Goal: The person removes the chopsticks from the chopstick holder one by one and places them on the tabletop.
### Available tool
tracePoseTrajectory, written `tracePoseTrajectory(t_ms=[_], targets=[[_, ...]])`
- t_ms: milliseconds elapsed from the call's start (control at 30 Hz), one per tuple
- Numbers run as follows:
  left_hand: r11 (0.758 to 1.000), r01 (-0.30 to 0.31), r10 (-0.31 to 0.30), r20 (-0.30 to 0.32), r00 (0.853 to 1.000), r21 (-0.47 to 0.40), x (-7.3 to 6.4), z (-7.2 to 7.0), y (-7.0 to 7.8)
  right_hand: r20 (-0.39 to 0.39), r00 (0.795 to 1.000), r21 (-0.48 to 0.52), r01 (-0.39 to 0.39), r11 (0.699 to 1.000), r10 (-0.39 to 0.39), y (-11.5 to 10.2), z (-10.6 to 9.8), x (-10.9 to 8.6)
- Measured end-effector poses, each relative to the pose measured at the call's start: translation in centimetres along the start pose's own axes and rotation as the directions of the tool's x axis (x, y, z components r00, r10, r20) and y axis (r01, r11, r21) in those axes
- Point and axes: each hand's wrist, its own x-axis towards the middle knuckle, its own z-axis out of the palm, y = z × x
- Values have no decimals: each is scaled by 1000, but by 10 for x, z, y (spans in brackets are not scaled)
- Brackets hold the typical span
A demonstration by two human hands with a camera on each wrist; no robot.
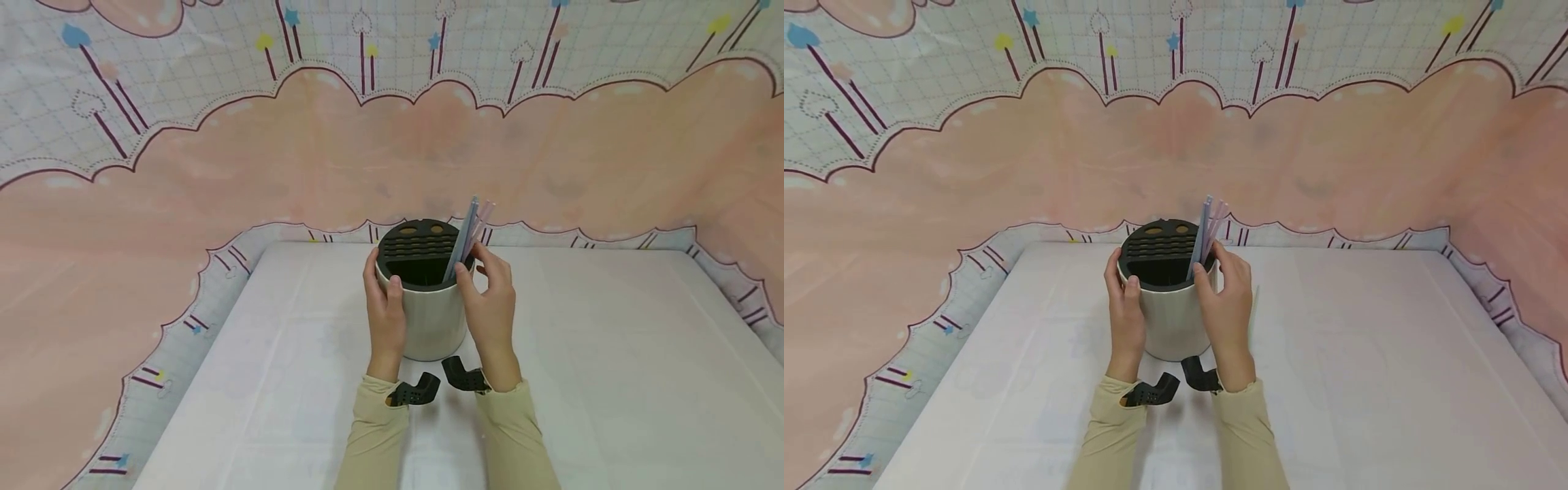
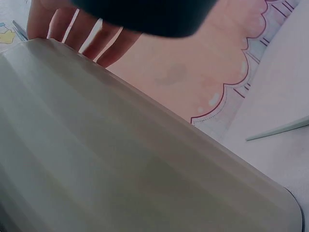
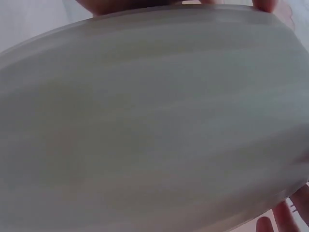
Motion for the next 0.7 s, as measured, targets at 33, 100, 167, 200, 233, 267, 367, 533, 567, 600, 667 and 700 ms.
tracePoseTrajectory(t_ms=[33,100,167,200,233,267,367,533,567,600,667,700], targets=[[1000,-2,2,1,1000,2,1,0,0,-2,1000,-14,5,1000,-5,-1,1,0],[1000,-4,4,4,1000,10,3,1,0,-10,1000,-29,12,1000,-13,-2,2,2],[1000,0,0,7,1000,19,5,1,-1,-23,1000,-45,16,999,-17,-3,3,3],[1000,1,-1,8,1000,21,6,1,-1,-29,999,-49,19,999,-21,-4,4,5],[1000,5,-6,8,1000,23,7,1,-1,-35,999,-52,23,998,-25,-5,4,5],[1000,10,-10,10,1000,27,8,1,-2,-40,999,-54,28,998,-30,-5,5,7],[999,8,-9,14,1000,33,11,0,-3,-53,997,-53,45,998,-48,-7,6,9],[999,29,-30,22,999,36,11,1,17,-79,996,36,50,998,-47,-14,5,12],[999,35,-36,23,999,37,11,1,19,-86,996,52,44,998,-40,-17,3,13],[998,42,-43,24,999,40,11,1,20,-94,995,72,39,997,-32,-21,2,15],[998,45,-46,24,999,47,12,1,10,-114,993,104,32,994,-21,-29,-2,18],[998,43,-44,23,999,53,13,1,5,-124,992,126,34,991,-19,-35,-5,20]])
